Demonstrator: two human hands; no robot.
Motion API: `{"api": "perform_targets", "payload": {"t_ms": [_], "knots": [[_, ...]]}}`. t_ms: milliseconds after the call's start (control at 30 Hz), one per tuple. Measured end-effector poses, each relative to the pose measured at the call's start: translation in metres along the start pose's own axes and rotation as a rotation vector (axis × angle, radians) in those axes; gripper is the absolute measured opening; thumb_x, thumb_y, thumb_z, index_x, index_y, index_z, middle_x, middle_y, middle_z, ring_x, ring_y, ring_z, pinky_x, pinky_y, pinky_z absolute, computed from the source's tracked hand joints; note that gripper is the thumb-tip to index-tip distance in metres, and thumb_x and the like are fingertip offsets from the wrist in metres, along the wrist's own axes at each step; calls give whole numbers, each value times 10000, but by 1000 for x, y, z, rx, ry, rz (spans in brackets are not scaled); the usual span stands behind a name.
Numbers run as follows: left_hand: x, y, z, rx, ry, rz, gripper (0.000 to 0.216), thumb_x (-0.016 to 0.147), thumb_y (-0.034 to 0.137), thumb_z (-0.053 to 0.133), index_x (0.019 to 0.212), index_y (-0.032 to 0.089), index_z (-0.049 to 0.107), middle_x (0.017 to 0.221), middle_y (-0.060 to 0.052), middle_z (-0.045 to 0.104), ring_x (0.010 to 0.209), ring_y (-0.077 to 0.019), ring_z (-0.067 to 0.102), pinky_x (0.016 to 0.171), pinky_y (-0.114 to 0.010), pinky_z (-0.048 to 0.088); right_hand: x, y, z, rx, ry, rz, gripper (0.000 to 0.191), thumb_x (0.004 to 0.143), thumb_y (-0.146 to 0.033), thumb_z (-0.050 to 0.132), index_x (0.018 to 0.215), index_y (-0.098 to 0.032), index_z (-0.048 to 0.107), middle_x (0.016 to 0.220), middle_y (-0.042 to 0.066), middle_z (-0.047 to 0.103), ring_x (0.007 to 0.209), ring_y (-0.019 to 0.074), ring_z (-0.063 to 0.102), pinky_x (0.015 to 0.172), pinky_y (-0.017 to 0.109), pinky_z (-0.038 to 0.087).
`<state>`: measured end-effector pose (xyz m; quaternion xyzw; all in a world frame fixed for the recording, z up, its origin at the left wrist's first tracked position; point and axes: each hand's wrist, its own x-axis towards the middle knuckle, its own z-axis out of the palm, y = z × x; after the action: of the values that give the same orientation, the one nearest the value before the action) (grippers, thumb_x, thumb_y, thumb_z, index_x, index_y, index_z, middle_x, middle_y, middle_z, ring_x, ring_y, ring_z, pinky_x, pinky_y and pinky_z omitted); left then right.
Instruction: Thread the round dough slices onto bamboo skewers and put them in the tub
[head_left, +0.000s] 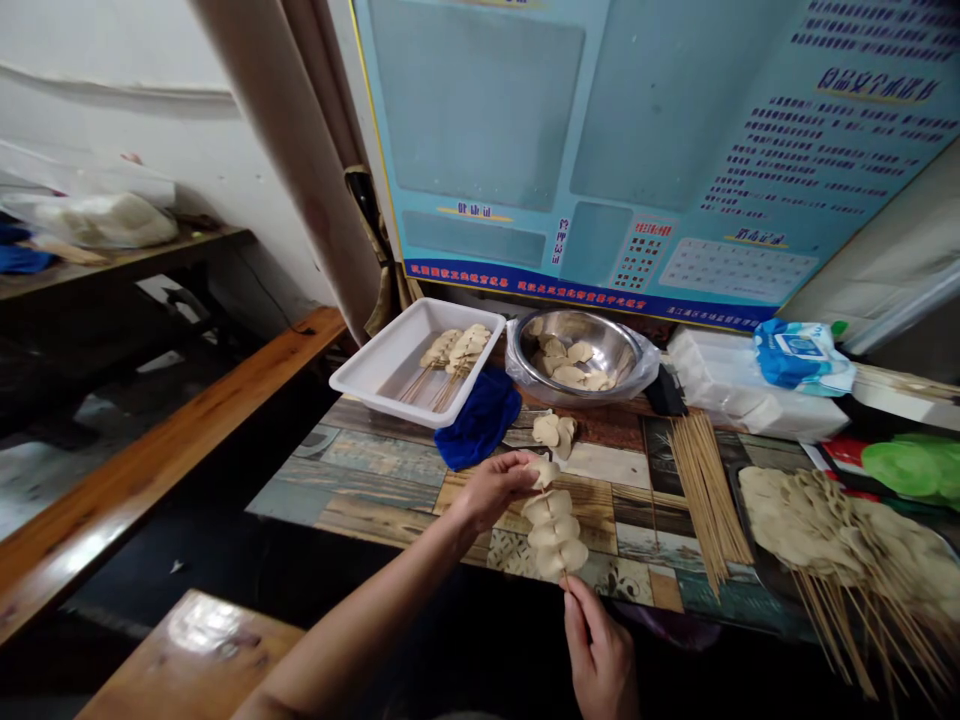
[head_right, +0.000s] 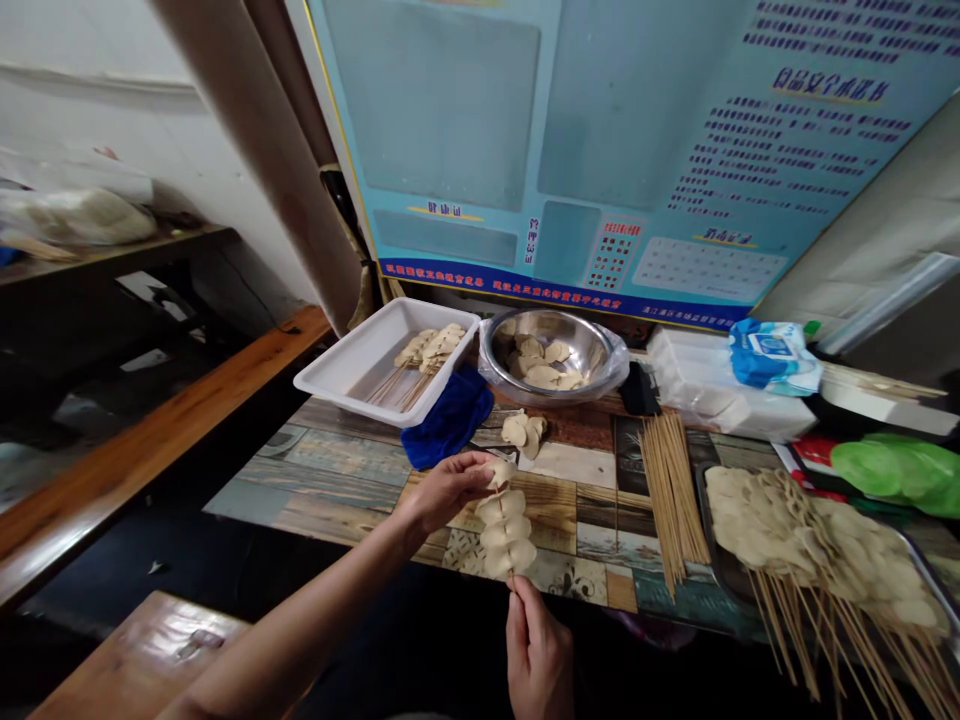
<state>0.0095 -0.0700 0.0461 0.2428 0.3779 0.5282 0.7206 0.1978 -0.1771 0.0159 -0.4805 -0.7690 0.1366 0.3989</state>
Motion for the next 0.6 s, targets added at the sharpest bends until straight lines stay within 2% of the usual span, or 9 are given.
{"api": "perform_targets", "payload": {"t_ms": [167,300,433,533,600], "knots": [[-1,-2,4,161,17,147,322,578,276,809,825,117,677,737,-26,674,660,-105,578,669,-216,413,3,-3,0,-19,-4,23,403,976,-303,322,968,-130,685,840,115,764,738,196,743,633,210,587],[-2,-5,4,201,44,174,368,575,277,806,884,132,667,688,0,651,635,-101,559,647,-212,397,6,-5,2,-30,-14,50,415,976,-311,313,957,-128,685,851,125,762,743,202,742,629,210,584],[-4,-6,2,99,39,95,449,590,292,801,985,147,643,656,25,616,564,-71,523,573,-190,372,7,-6,4,-12,-19,46,420,978,-314,310,970,-123,683,870,128,760,772,197,740,657,206,582],[-8,-7,2,-20,-17,-14,381,625,316,782,934,138,648,778,-17,645,621,-93,567,595,-212,418,7,-5,5,9,-30,34,408,977,-308,314,986,-133,683,878,120,760,783,189,738,672,205,581],[-10,-9,4,-75,-75,-63,352,612,283,795,891,126,649,788,-30,651,649,-107,588,632,-227,446,6,-4,6,16,-40,39,405,975,-306,317,991,-140,686,881,118,760,785,191,738,673,212,584]]}}
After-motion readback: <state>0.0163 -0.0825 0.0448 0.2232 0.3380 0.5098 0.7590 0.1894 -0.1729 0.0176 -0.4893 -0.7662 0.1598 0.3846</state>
